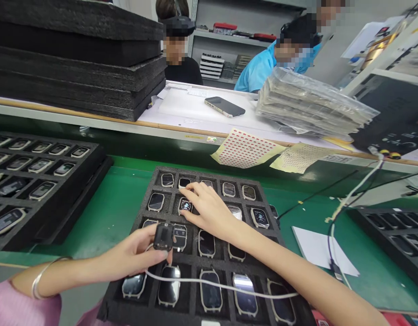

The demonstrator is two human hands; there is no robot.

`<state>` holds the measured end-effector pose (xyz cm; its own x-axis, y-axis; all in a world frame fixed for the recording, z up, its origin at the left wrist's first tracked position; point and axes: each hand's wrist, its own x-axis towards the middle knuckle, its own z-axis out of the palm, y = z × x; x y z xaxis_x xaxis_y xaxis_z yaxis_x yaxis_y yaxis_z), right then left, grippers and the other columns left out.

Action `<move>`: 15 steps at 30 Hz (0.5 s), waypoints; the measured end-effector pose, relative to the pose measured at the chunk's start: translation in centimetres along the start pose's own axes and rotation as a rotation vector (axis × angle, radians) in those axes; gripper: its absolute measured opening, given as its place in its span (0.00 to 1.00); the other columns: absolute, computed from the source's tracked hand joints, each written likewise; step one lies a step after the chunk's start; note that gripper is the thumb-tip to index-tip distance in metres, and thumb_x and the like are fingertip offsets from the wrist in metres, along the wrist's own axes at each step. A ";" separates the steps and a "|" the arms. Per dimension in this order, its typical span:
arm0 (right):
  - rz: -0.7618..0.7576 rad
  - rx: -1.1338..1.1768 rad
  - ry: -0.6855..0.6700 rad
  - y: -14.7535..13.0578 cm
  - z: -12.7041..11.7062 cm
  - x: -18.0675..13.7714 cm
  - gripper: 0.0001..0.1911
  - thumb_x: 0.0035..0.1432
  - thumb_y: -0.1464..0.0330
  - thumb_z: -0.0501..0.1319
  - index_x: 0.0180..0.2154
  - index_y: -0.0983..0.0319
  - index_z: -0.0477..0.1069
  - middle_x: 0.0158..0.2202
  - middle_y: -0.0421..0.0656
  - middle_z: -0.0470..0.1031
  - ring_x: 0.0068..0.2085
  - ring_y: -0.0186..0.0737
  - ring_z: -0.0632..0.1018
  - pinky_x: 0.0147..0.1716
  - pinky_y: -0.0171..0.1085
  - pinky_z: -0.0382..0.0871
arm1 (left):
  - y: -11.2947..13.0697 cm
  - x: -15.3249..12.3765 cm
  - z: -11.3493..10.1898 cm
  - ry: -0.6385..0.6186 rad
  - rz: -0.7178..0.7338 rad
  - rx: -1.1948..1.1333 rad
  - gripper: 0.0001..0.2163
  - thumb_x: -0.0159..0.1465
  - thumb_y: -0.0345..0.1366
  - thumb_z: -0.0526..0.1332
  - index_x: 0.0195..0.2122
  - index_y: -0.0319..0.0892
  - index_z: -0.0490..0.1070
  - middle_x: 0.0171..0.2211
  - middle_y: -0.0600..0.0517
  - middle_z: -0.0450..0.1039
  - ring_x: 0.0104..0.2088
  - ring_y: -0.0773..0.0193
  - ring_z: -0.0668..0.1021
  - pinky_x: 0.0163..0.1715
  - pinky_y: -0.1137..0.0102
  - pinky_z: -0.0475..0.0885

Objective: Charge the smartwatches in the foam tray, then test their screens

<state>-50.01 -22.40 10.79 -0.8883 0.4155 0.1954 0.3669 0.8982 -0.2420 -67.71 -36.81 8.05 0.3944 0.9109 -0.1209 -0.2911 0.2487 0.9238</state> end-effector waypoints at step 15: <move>-0.179 -0.116 -0.191 -1.8 1.7 7.0 0.20 0.54 0.63 0.67 0.46 0.68 0.70 0.37 0.50 0.72 0.40 0.49 0.74 0.38 0.44 0.71 | -1.1 -1.2 -1.2 0.190 0.118 -0.052 0.16 0.63 0.39 0.62 0.50 0.42 0.63 0.44 0.45 0.71 0.15 0.80 0.64 0.13 0.78 0.57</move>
<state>-57.32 -21.32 10.97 -0.9737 0.2244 0.0399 0.2191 0.9698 -0.1070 -68.93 -37.78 6.70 0.1851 0.9791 -0.0844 -0.3718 0.1493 0.9162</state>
